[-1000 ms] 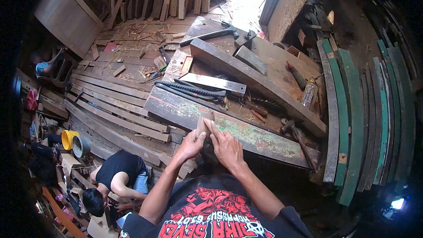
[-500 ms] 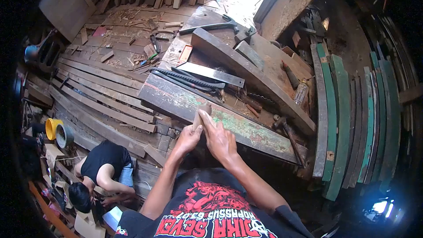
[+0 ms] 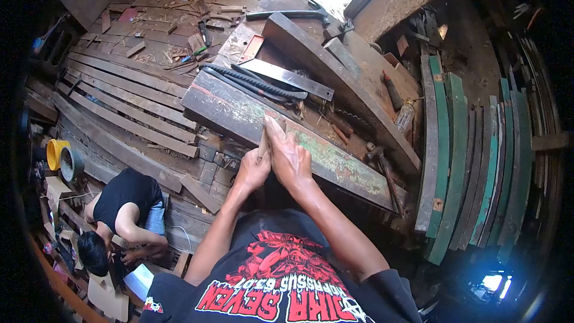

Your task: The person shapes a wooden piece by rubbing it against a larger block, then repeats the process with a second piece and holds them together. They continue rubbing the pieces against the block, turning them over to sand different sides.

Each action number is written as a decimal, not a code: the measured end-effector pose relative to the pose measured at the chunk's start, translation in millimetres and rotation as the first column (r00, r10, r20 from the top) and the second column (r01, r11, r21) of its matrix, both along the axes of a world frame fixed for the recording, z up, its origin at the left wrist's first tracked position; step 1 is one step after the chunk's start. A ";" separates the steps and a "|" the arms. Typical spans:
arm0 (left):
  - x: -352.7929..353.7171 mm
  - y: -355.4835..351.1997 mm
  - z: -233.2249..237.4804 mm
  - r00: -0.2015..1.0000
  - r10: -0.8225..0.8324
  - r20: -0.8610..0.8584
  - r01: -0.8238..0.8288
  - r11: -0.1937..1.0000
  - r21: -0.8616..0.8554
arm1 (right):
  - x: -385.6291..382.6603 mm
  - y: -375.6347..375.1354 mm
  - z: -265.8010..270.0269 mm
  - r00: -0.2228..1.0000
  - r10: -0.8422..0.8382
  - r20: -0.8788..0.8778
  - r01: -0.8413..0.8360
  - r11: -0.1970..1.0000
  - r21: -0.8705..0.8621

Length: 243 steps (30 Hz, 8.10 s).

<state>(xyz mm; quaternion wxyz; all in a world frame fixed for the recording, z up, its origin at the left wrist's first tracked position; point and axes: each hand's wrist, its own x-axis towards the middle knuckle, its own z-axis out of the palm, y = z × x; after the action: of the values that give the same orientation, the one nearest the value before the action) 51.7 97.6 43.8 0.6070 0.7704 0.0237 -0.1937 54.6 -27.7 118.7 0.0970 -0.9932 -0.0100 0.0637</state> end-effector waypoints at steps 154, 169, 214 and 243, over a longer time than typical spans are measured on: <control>12.3 0.4 -4.4 0.985 0.165 -0.045 -0.167 0.985 -0.038 | 6.8 -1.6 -6.8 0.986 -0.131 -0.102 0.135 0.990 0.036; 8.4 -4.8 -2.3 0.979 0.186 0.082 -0.184 0.982 -0.036 | -31.1 -19.5 2.3 0.999 -0.050 -0.001 0.050 0.999 -0.005; 12.7 14.1 -0.3 0.927 0.064 -0.368 -0.151 0.965 -0.213 | -8.0 -10.8 -10.3 0.992 -0.128 0.015 0.127 0.992 0.018; 20.5 5.6 6.8 0.912 0.123 -0.392 -0.209 0.960 -0.186 | -5.2 -15.8 -11.8 0.976 -0.205 -0.069 0.209 0.977 0.046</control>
<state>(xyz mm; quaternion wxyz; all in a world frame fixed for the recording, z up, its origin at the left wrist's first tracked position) 72.2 103.2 50.6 0.6883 0.6407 0.1835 -0.2865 49.4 -43.4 106.9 0.1295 -0.9834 0.0949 0.0849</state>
